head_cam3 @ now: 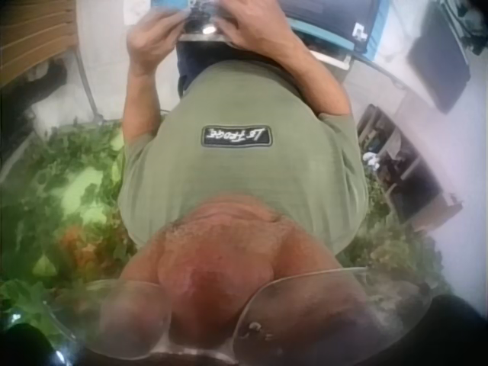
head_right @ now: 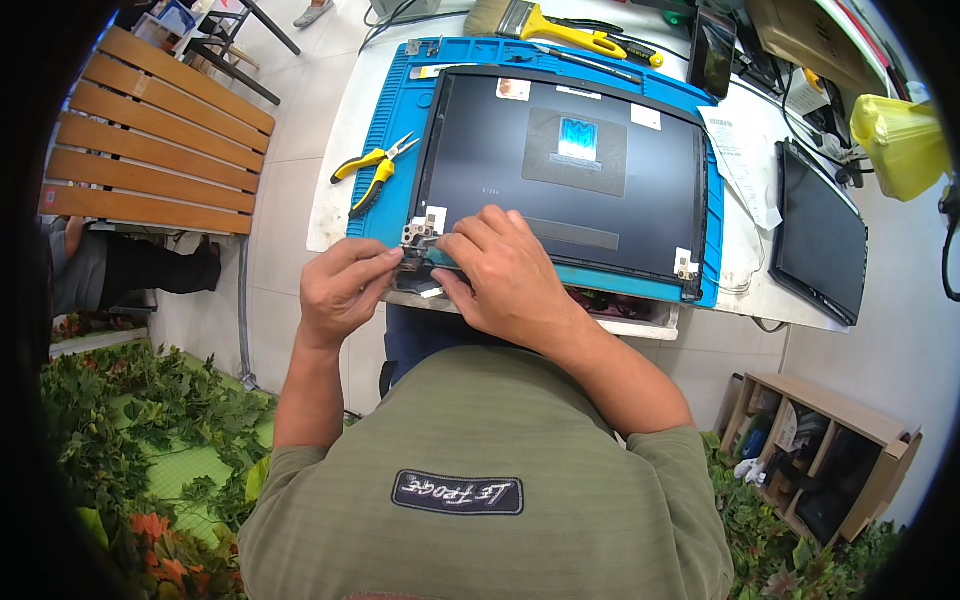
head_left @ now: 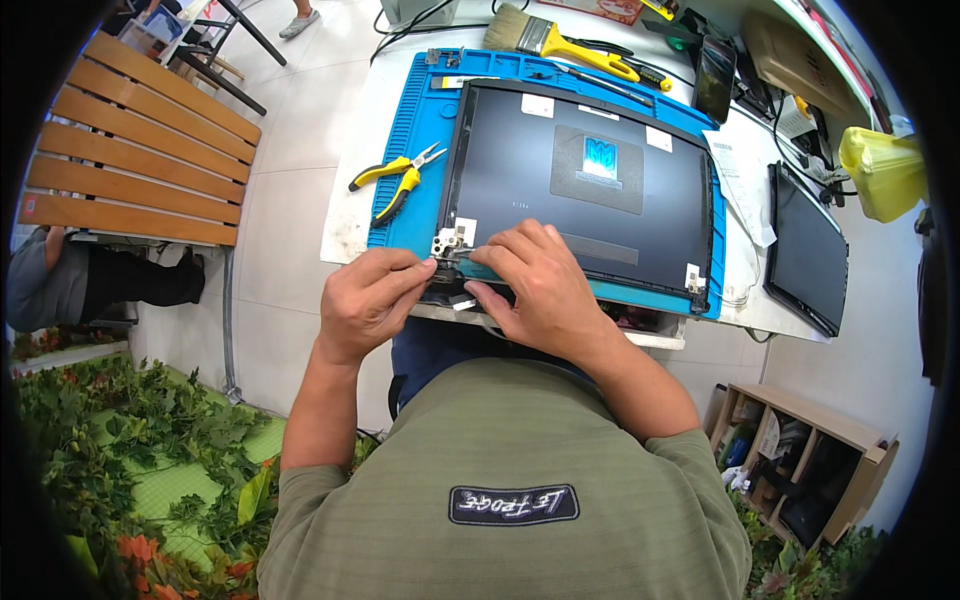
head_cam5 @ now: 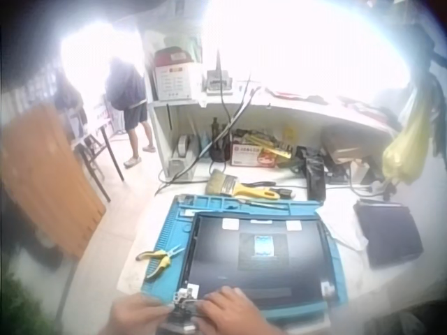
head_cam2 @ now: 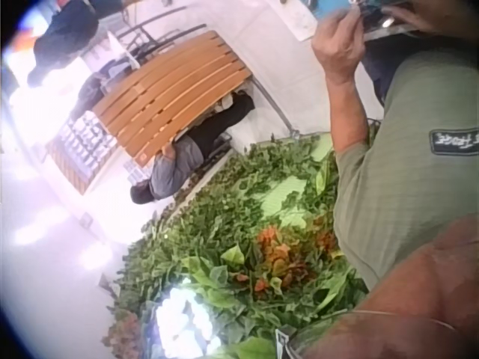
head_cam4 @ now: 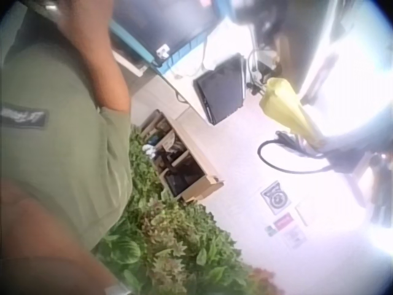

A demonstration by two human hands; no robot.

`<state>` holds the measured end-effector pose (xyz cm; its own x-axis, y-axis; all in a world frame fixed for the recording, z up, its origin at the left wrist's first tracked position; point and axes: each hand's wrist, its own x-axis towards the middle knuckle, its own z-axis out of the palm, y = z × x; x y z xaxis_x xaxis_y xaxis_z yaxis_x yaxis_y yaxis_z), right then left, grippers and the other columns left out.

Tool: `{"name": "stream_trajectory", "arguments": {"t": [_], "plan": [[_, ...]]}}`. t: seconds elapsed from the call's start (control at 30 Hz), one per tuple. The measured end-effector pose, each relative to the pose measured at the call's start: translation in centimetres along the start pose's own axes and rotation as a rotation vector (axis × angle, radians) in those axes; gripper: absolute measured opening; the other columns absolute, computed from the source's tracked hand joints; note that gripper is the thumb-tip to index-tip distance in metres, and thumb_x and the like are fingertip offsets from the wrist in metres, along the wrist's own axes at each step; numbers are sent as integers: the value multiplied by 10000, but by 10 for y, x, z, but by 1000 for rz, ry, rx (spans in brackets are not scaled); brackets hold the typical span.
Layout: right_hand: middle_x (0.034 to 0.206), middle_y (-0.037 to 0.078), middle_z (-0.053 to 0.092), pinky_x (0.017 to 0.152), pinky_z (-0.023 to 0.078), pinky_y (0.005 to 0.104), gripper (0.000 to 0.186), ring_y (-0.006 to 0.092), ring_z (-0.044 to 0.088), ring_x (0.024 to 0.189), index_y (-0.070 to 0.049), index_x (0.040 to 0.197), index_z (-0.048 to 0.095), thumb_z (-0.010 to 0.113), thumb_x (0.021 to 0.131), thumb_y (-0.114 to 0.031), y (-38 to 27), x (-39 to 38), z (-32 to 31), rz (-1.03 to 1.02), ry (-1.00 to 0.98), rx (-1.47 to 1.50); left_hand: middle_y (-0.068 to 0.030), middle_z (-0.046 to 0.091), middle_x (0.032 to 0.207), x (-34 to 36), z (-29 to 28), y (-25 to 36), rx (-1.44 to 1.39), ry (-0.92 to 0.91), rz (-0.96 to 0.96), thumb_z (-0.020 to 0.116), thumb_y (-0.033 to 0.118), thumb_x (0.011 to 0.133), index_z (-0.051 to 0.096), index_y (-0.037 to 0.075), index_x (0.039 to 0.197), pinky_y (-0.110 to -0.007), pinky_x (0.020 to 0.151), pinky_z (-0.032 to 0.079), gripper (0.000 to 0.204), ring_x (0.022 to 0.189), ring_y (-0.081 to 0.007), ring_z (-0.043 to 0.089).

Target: The person manipulates internal components of a laptop screen assembly, using their hands to press down adhesive strips and organize small wires along the bottom edge of the panel.

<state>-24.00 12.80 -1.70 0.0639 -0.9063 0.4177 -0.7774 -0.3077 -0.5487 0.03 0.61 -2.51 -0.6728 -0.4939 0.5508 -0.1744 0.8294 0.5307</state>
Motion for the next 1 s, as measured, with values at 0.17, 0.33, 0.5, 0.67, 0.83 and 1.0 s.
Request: {"name": "stream_trajectory", "arguments": {"t": [0.17,0.33,0.5,0.67,0.83,1.0], "plan": [[1088,117,729,899,491,447,239,316,646,1059,-20,1150,780,863,943,-104,4,1,1,-7,15,-16,-68,809,997,1,3,0,31,-1,33,943,-34,850,881,63,1097,-358,696,631,272,828,-233,782],[1088,111,726,886,485,446,193,310,638,1036,-13,1144,784,796,952,-24,6,2,4,-5,32,-25,-79,809,997,0,-1,-2,22,33,-2,934,-63,834,877,57,1105,-353,686,628,302,822,-232,782],[1098,105,719,883,481,444,247,306,633,1036,-8,1176,797,752,934,15,8,3,3,-12,1,-35,-117,818,1013,2,-6,-2,7,20,-4,894,-131,814,870,28,1118,-346,719,639,344,850,-252,803],[1093,105,713,882,479,443,298,307,631,1040,-20,1204,812,744,917,18,9,5,4,-23,-2,-42,-75,810,998,1,3,0,14,15,19,935,-56,840,873,57,1092,-356,697,632,283,834,-234,787],[1079,105,699,884,477,443,331,306,629,1040,-30,1217,829,734,905,23,10,4,4,-33,-33,-56,-63,809,988,2,4,0,40,-7,27,941,-30,848,876,65,1083,-361,704,632,261,834,-234,783],[1076,103,694,886,477,441,335,301,628,1039,-34,1213,841,732,903,27,11,3,6,-27,-45,-68,-52,810,988,7,2,4,58,-50,24,937,4,858,878,75,1075,-362,713,626,235,838,-232,774]]}}
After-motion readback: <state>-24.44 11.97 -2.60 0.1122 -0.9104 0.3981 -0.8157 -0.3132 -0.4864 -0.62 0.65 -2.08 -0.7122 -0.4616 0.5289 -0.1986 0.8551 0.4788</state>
